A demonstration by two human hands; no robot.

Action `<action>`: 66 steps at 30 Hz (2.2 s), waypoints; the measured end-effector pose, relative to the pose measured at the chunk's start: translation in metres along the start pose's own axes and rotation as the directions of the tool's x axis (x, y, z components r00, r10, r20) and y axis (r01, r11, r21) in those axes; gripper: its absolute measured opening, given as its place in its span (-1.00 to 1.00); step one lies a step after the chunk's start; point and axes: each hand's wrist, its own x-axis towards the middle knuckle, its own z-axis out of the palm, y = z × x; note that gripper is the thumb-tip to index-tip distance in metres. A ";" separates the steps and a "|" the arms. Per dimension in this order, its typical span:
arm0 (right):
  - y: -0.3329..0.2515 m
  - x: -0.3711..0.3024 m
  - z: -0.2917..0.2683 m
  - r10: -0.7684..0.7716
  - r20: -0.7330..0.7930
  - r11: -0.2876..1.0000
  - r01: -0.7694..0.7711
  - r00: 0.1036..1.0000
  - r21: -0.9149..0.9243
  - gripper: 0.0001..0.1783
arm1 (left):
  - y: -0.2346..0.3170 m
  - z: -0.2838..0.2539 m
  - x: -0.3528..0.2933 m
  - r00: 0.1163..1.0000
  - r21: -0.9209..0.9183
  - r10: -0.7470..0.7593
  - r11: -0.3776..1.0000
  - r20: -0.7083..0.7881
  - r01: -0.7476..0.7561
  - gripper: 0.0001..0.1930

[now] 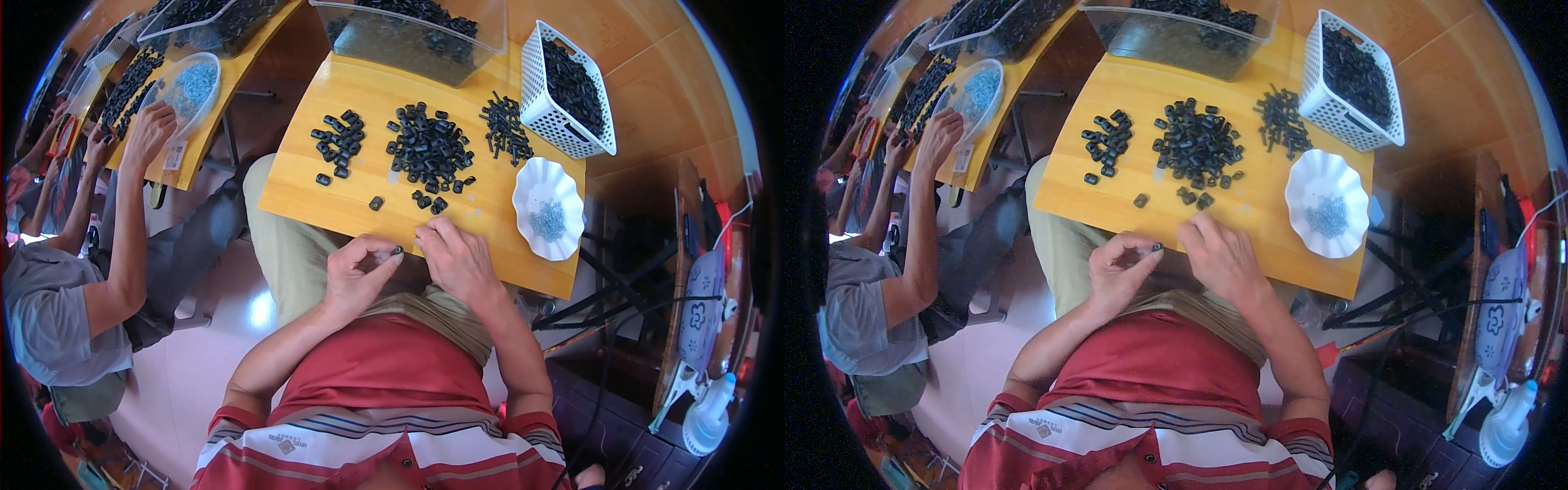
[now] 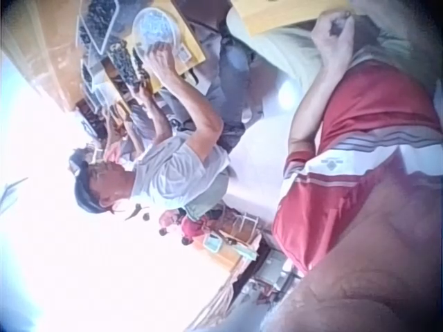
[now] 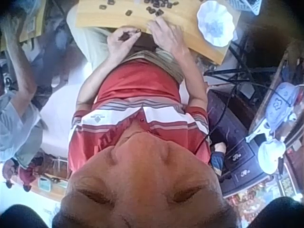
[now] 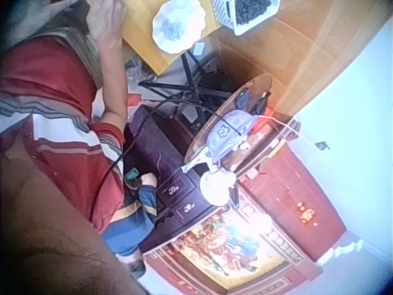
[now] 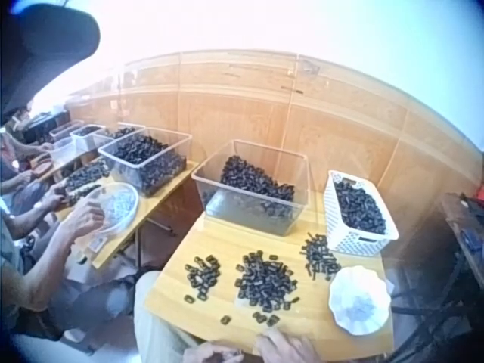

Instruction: The person assembles plastic cord locks by picking up small pins from a plate and inserting them into plastic toggle bodies by hand.

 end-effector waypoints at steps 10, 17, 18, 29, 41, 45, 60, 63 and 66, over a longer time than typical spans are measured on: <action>-0.001 -0.012 -0.007 -0.081 -0.086 0.993 0.088 0.993 0.080 -0.70 | -0.003 0.004 0.002 0.992 -0.155 -0.119 0.980 0.033 0.123 -0.83; -0.005 -0.025 0.001 -0.079 -0.116 0.995 0.086 0.990 0.057 -0.76 | 0.000 0.009 0.005 0.994 -0.177 -0.097 0.979 0.042 0.103 -0.84; -0.006 -0.025 0.002 -0.054 -0.165 0.991 0.074 0.985 0.116 -0.78 | 0.002 0.010 0.005 0.996 -0.159 -0.079 0.983 0.050 0.086 -0.86; -0.007 -0.010 -0.012 0.227 -0.192 0.760 -0.051 0.955 0.648 -0.81 | 0.008 0.015 0.011 0.993 -0.020 0.001 1.000 0.115 0.001 -0.80; -0.002 -0.009 -0.017 0.097 -0.213 0.804 0.050 0.972 0.592 -0.78 | 0.007 0.016 0.013 0.989 0.053 0.000 0.999 0.146 -0.008 -0.73; 0.000 -0.010 -0.020 0.088 -0.200 0.816 0.045 0.976 0.576 -0.77 | 0.008 0.015 0.017 0.987 0.103 0.008 0.994 0.159 -0.025 -0.70; 0.006 -0.008 -0.026 0.067 -0.186 0.825 0.050 0.980 0.564 -0.78 | 0.012 0.017 0.024 0.979 0.182 0.012 0.982 0.206 -0.051 -0.70; 0.007 -0.007 -0.026 0.070 -0.147 0.810 0.030 0.987 0.586 -0.80 | 0.015 0.015 0.025 0.977 0.233 0.038 0.968 0.209 -0.088 -0.70; 0.008 -0.006 -0.025 0.096 -0.091 0.753 -0.012 0.991 0.658 -0.82 | 0.013 0.015 0.026 0.978 0.238 0.051 0.966 0.204 -0.100 -0.71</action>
